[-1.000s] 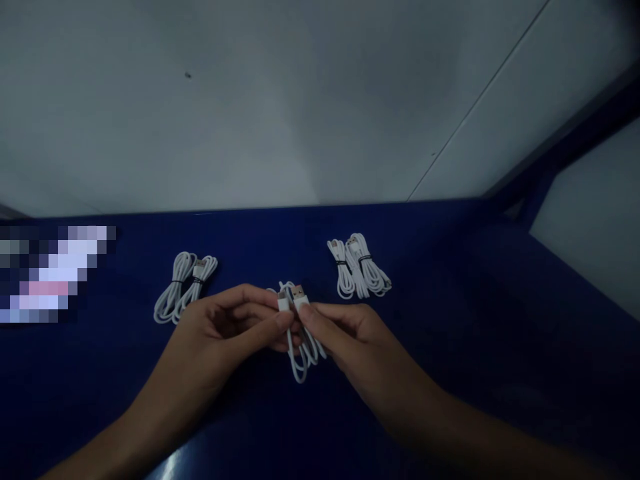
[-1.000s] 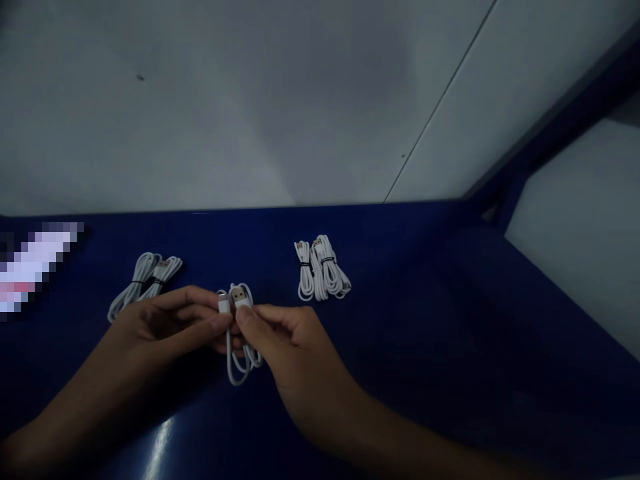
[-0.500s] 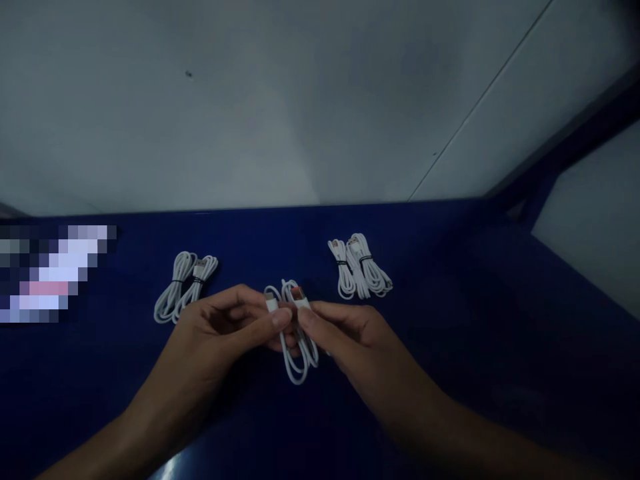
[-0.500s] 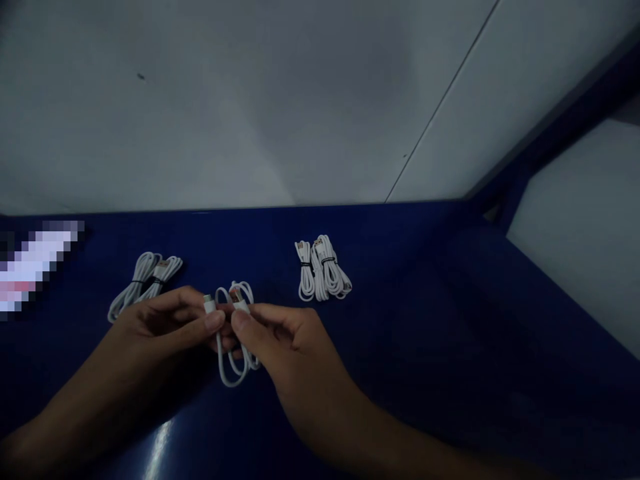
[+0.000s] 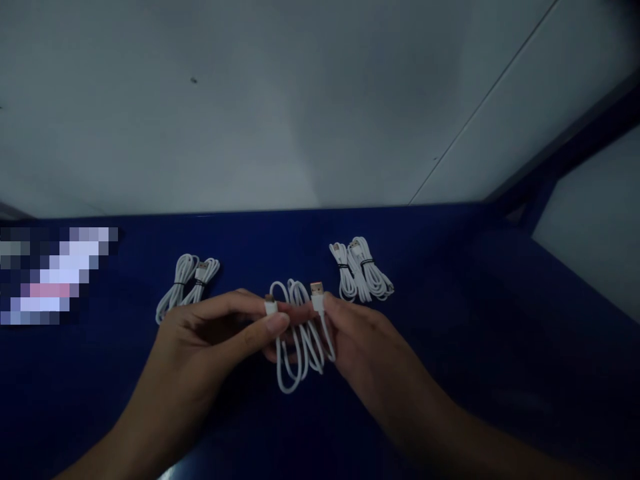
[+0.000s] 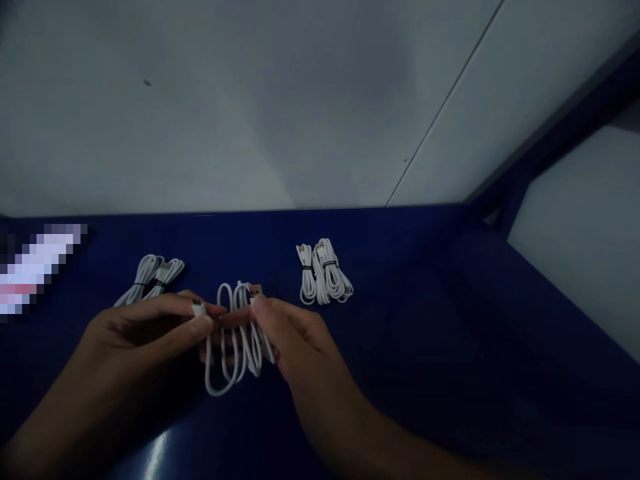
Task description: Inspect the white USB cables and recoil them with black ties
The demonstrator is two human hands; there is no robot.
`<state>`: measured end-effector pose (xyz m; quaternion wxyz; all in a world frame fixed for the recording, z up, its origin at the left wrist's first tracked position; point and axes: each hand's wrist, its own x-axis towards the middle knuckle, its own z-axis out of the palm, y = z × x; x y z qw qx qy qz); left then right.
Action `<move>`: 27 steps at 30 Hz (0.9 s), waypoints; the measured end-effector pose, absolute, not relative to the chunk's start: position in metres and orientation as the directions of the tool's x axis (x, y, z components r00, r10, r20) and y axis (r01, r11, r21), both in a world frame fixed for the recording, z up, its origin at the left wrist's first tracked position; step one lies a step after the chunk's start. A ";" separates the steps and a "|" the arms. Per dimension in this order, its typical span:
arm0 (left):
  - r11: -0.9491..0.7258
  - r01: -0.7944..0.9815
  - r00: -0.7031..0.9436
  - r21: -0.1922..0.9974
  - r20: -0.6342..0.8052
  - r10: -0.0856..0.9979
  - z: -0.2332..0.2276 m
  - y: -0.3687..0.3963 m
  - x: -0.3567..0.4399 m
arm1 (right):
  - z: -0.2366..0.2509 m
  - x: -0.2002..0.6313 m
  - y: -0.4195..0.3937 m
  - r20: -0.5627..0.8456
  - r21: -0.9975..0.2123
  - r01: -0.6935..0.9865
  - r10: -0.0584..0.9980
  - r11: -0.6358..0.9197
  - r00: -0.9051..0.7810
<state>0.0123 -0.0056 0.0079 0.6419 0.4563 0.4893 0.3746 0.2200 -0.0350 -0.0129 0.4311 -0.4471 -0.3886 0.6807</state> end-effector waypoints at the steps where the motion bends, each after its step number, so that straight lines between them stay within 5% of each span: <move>1: 0.331 -0.046 0.242 0.942 -0.311 0.919 0.008 -0.005 0.013 | -0.014 0.221 -0.035 -0.296 -0.900 -0.263 0.930 -0.348 -0.218; 6: 0.399 -0.076 0.259 0.914 -0.368 0.893 0.009 -0.002 0.015 | -0.012 0.220 -0.034 -0.296 -0.821 -0.416 0.914 -0.392 -0.277; 27: 0.209 0.066 0.288 0.976 -0.219 0.932 0.014 -0.001 0.012 | 0.002 0.218 -0.033 -0.274 -0.876 -0.339 0.931 -0.345 -0.239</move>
